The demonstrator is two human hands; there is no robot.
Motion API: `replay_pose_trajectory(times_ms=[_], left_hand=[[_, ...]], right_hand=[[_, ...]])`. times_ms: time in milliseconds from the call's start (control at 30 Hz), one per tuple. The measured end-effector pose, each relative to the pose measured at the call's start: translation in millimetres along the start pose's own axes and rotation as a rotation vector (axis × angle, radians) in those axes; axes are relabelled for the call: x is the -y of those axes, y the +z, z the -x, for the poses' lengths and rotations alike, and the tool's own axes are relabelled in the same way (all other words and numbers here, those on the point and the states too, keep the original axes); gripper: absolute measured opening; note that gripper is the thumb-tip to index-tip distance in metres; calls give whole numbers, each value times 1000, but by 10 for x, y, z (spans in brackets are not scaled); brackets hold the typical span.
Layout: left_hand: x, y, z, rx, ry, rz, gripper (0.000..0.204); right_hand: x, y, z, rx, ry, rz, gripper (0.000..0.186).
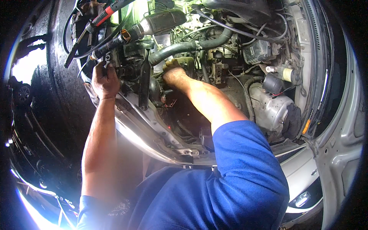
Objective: The person positions an under-hood work light across the engine bay and then works on engine components with their hands.
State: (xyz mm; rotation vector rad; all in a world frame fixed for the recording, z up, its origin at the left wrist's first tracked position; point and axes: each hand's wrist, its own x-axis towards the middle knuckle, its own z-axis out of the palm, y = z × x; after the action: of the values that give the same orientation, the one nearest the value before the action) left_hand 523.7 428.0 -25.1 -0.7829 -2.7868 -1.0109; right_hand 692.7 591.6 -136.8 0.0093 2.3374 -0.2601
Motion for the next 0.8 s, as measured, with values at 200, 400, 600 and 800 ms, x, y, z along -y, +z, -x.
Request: replay_pose_trajectory(times_ms=[200,400,600,800], left_hand=[[-62,1,-13,14,6,-14,27],[-60,-16,-12,30,-24,-6,27],[-57,-2,-14,36,-16,-8,27],[-53,-15,-15,22,22,-18,26]], right_hand=[[-64,137,-21,-154,-19,-72,34],[-33,129,-73,-204,-14,18,32],[-43,201,-103,-149,-13,51,31],[-71,196,-114,-136,-13,48,34]])
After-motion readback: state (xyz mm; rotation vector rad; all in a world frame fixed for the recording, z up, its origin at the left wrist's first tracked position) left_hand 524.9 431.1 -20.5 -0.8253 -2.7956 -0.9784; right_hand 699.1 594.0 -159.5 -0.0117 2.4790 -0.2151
